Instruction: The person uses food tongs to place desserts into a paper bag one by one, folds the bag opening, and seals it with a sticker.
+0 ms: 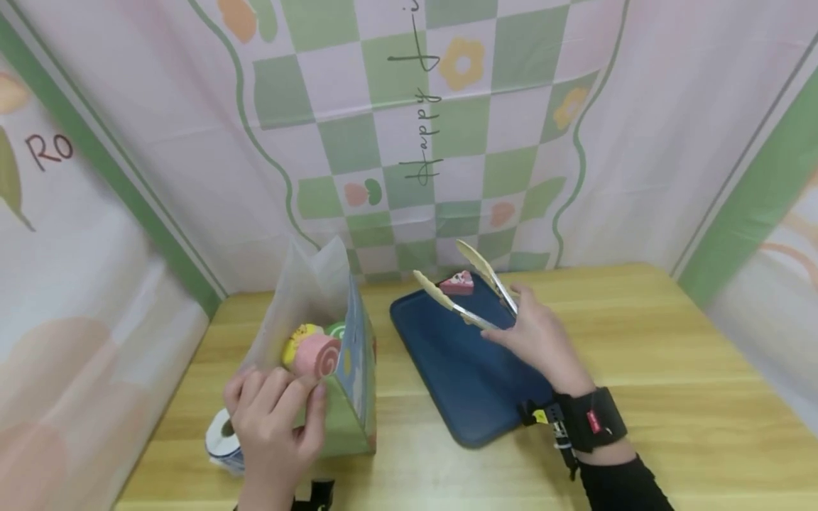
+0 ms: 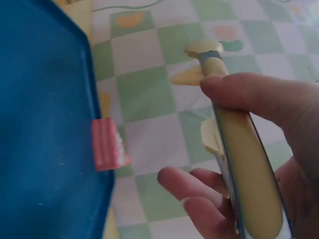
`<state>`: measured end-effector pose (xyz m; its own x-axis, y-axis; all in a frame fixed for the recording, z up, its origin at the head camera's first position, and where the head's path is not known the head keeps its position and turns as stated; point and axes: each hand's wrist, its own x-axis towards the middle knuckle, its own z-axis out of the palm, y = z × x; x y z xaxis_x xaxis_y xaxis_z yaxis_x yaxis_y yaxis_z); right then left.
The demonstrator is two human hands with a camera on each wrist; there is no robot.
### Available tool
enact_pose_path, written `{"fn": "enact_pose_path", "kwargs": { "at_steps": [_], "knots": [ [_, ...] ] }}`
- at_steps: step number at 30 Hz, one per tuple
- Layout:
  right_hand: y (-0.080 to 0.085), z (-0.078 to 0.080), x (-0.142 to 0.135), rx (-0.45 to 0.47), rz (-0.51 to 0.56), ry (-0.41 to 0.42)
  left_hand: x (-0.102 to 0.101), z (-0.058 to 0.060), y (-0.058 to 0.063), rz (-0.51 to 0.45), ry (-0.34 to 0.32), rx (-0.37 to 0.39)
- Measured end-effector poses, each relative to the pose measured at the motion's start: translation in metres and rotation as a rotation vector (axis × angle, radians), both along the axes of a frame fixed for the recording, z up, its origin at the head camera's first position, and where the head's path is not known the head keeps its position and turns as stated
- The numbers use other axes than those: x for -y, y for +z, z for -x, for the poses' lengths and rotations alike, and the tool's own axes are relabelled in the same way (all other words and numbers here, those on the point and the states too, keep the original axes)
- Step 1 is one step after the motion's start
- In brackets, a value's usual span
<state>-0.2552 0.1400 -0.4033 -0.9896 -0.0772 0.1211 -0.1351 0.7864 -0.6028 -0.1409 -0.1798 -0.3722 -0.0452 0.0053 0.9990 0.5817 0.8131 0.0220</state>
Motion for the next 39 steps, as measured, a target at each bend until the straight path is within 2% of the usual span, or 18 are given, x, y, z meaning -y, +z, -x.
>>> {"fn": "enact_pose_path", "kwargs": {
  "at_steps": [3,12,21,28,39],
  "knots": [
    [-0.007,0.004,0.000,0.022,-0.022,-0.019,0.001,0.001,-0.002,-0.001,0.002,-0.007],
    [-0.028,0.018,0.000,0.094,0.049,-0.043,-0.001,0.000,0.004,0.008,0.006,-0.006],
    [-0.049,0.028,-0.002,0.080,0.046,-0.014,-0.003,0.000,0.005,0.012,0.006,0.000],
    [-0.058,0.030,-0.001,0.105,0.017,-0.022,0.001,-0.001,-0.004,0.012,0.007,0.003],
    [-0.067,0.035,0.001,0.101,0.008,-0.031,0.000,0.001,-0.002,0.007,-0.003,-0.021]
  ]
}}
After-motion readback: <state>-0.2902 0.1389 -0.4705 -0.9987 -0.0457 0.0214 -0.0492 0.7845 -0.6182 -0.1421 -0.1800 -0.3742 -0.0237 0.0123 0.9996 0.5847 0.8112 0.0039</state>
